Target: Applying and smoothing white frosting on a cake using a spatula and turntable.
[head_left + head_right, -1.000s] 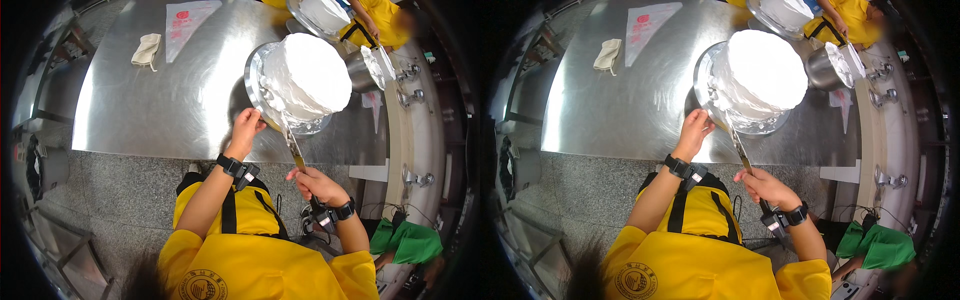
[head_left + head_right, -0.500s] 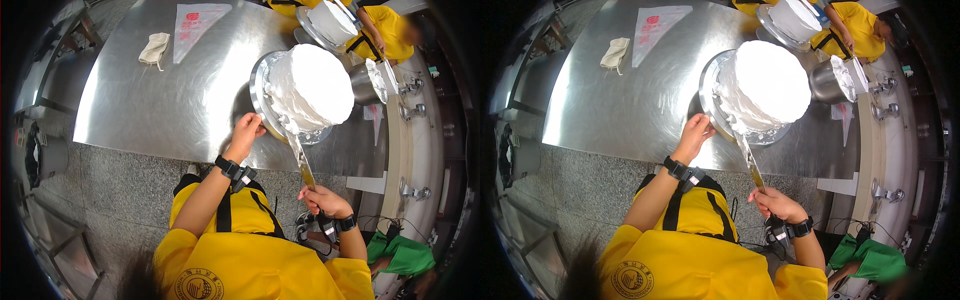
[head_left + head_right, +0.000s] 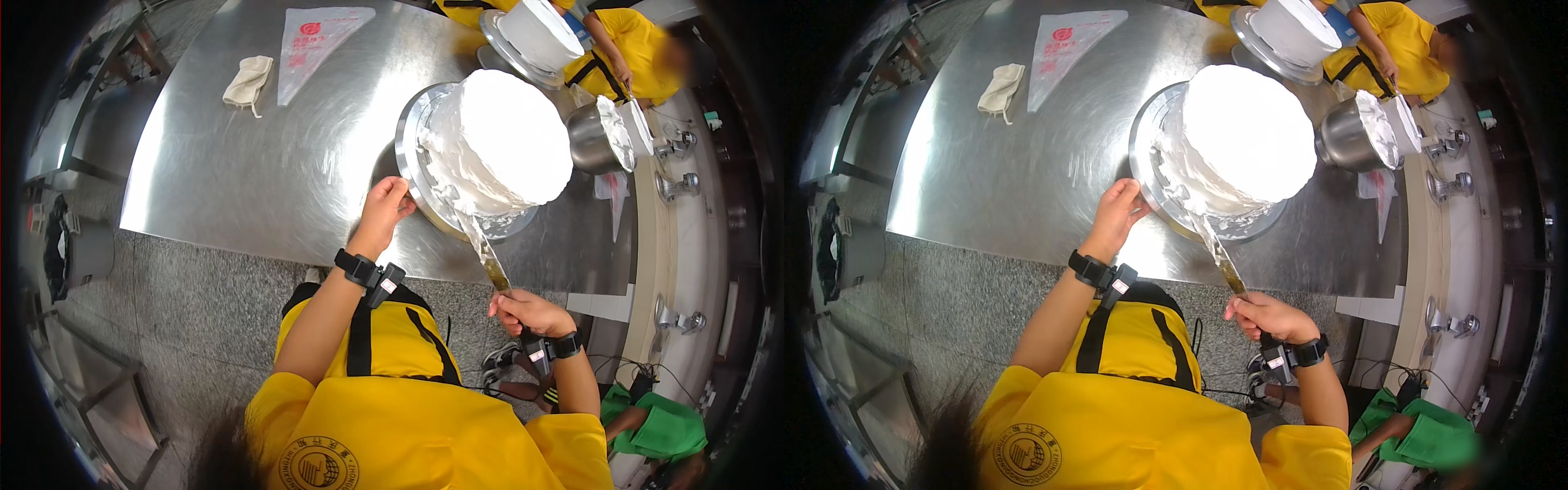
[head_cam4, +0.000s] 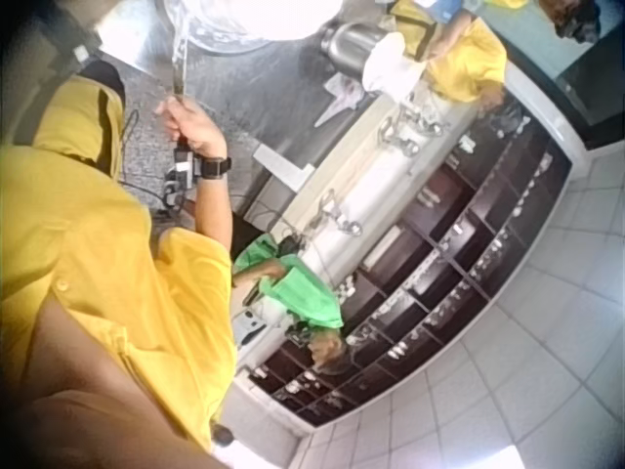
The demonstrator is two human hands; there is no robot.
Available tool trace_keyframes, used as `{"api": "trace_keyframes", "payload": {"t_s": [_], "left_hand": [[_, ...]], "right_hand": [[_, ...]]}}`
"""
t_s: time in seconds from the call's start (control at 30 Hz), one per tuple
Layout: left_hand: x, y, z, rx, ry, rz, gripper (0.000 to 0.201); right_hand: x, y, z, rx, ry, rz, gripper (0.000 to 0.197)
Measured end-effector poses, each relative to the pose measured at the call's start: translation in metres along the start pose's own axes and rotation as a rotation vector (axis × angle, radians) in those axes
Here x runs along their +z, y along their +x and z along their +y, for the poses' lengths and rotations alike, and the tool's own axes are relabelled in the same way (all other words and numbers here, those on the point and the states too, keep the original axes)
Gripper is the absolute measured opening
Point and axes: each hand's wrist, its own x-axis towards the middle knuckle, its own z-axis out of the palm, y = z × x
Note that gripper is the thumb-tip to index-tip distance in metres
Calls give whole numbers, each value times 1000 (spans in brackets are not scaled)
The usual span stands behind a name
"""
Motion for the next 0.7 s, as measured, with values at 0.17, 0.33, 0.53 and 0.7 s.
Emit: {"api": "trace_keyframes", "payload": {"t_s": [0.17, 0.33, 0.53, 0.7], "left_hand": [[-3, 3, 1, 6, -2, 8, 13], [2, 2, 6, 4, 14, 32, 13], [-7, 7, 4, -1, -12, 8, 13], [-12, 10, 8, -55, 32, -14, 13]], "right_hand": [[-13, -20, -2, -39, -257, 13, 26], [-15, -27, -12, -47, -425, -48, 27], [-5, -11, -12, -193, -512, 89, 25], [-17, 0, 2, -254, -412, 93, 27]]}}
